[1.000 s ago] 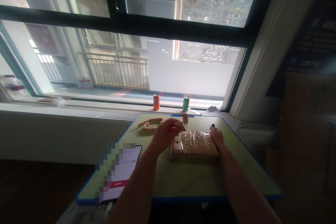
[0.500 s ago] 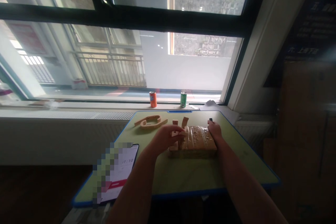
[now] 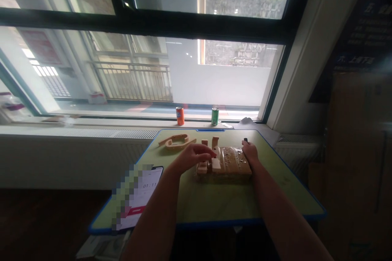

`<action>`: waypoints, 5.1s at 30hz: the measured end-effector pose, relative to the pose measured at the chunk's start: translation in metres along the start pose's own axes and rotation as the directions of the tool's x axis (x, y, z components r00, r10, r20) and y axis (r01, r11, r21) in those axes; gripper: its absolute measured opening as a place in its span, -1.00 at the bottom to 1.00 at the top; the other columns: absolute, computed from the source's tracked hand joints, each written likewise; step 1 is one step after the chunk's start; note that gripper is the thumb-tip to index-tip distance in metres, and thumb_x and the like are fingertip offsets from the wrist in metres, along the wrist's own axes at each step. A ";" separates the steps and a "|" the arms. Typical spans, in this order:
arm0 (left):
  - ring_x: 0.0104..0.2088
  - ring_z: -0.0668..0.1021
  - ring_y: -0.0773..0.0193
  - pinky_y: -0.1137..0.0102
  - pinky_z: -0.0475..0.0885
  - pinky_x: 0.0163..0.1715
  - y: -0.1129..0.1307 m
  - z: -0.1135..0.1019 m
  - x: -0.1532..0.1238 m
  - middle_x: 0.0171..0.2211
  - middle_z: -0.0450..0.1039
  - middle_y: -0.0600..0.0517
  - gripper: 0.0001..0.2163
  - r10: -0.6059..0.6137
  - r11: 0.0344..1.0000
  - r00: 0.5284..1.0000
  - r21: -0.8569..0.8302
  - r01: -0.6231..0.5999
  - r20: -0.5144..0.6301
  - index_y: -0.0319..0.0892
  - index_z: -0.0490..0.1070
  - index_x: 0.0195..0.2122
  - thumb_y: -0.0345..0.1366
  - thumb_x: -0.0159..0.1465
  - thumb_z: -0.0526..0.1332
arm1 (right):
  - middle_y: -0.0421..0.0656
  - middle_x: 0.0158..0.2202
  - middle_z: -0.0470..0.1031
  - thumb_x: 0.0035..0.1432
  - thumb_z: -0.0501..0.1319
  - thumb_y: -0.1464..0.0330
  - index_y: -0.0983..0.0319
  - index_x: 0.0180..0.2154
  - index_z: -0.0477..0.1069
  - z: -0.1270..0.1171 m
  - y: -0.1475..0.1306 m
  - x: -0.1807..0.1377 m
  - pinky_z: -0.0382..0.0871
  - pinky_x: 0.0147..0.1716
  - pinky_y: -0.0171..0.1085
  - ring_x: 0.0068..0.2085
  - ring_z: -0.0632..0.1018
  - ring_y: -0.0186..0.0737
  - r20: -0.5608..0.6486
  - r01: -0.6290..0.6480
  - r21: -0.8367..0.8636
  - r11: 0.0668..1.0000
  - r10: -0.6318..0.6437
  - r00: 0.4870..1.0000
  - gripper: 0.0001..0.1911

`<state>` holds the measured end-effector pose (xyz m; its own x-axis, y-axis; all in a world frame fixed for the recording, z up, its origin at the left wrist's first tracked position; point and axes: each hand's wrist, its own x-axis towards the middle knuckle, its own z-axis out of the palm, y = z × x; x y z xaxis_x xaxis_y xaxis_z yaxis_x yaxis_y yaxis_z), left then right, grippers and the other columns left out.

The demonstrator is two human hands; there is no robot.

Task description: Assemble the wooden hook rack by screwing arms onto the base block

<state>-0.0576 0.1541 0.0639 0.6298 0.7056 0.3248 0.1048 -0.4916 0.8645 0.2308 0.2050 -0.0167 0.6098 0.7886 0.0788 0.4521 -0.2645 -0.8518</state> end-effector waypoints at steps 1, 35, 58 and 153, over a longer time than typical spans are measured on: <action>-0.37 0.53 0.29 0.39 0.43 -0.36 -0.002 0.000 0.001 -0.34 0.53 -0.08 -0.70 0.013 1.000 0.999 0.019 -0.012 -0.036 -0.23 0.52 -0.27 -0.11 0.17 0.16 | 0.03 -0.34 0.52 0.02 -0.01 0.15 0.29 -0.32 0.46 0.000 0.000 0.000 0.25 -0.39 -0.29 -0.32 0.49 -0.12 0.002 0.000 -0.002 1.000 0.000 1.000 -0.59; -0.38 0.53 0.26 0.41 0.38 -0.35 -0.020 0.018 0.010 -0.41 0.54 -0.08 -0.62 0.047 0.987 0.982 0.159 -0.017 -0.183 -0.28 0.54 -0.40 -0.09 0.24 0.06 | 0.05 -0.32 0.53 0.02 -0.01 0.13 0.28 -0.36 0.45 0.000 0.002 -0.002 0.25 -0.40 -0.28 -0.29 0.50 -0.09 0.012 0.018 -0.010 1.000 -0.018 1.000 -0.59; -0.02 0.35 -0.07 0.04 0.02 0.08 -0.088 -0.016 0.012 -0.13 0.39 -0.28 -0.63 -0.092 0.306 0.660 0.610 0.731 -0.745 -0.33 0.45 -0.18 -0.18 0.21 -0.02 | 0.03 -0.34 0.53 0.00 -0.01 0.13 0.29 -0.35 0.45 0.001 0.005 0.000 0.26 -0.41 -0.28 -0.31 0.51 -0.10 0.017 0.019 -0.003 1.000 -0.019 1.000 -0.58; -0.15 0.45 0.18 0.32 0.30 -0.10 -0.063 -0.024 0.025 -0.17 0.45 -0.10 -0.73 0.094 0.746 0.616 0.466 0.477 -0.782 -0.23 0.38 -0.15 -0.23 0.27 -0.01 | 0.03 -0.34 0.53 -0.02 0.00 0.11 0.28 -0.35 0.45 -0.002 0.006 -0.001 0.26 -0.42 -0.26 -0.31 0.50 -0.07 0.009 0.023 -0.026 0.999 -0.023 1.000 -0.57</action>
<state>-0.0674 0.2148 0.0270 -0.2036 0.7878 0.5814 0.7369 -0.2677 0.6208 0.2343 0.2015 -0.0207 0.5930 0.7997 0.0937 0.4833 -0.2605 -0.8358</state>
